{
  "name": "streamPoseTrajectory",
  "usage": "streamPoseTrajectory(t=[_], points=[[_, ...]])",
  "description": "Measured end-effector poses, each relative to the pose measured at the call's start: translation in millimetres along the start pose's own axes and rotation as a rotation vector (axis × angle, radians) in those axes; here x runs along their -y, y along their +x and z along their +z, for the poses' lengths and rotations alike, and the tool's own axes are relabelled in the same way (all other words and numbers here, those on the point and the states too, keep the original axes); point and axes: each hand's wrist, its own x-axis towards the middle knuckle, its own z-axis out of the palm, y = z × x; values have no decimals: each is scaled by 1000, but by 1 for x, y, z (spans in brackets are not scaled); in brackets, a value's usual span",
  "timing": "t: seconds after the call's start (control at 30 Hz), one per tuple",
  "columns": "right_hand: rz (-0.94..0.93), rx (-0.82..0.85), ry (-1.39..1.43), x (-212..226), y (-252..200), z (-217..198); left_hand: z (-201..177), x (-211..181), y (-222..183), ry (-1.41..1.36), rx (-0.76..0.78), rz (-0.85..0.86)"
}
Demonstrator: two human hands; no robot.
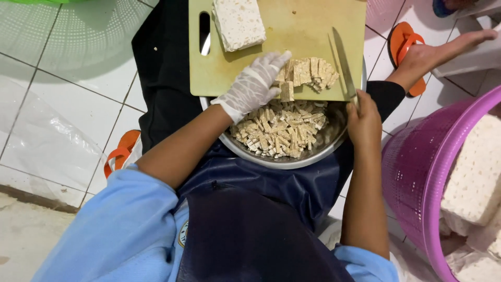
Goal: Slicing and dicing blocks of tempeh into small pieces using a knife on a cutting board while sitting on the floor.
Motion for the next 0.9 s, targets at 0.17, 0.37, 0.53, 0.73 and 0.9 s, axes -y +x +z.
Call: streamPoseTrajectory(t=[0.17, 0.37, 0.53, 0.73, 0.9], points=[[-82, 69, -123, -1, 33, -3, 15, 21, 15, 35, -93, 47], [-287, 190, -280, -7, 13, -12, -4, 34, -4, -284, -182, 90], [-454, 196, -349, 12, -37, -23, -12, 42, -8, -262, -105, 83], [-315, 141, -258, 9, -44, -22, -15, 48, -13, -552, -116, -21], [-302, 76, -213, 25, 4, -1, -35, 33, -26, -1025, -27, -209]])
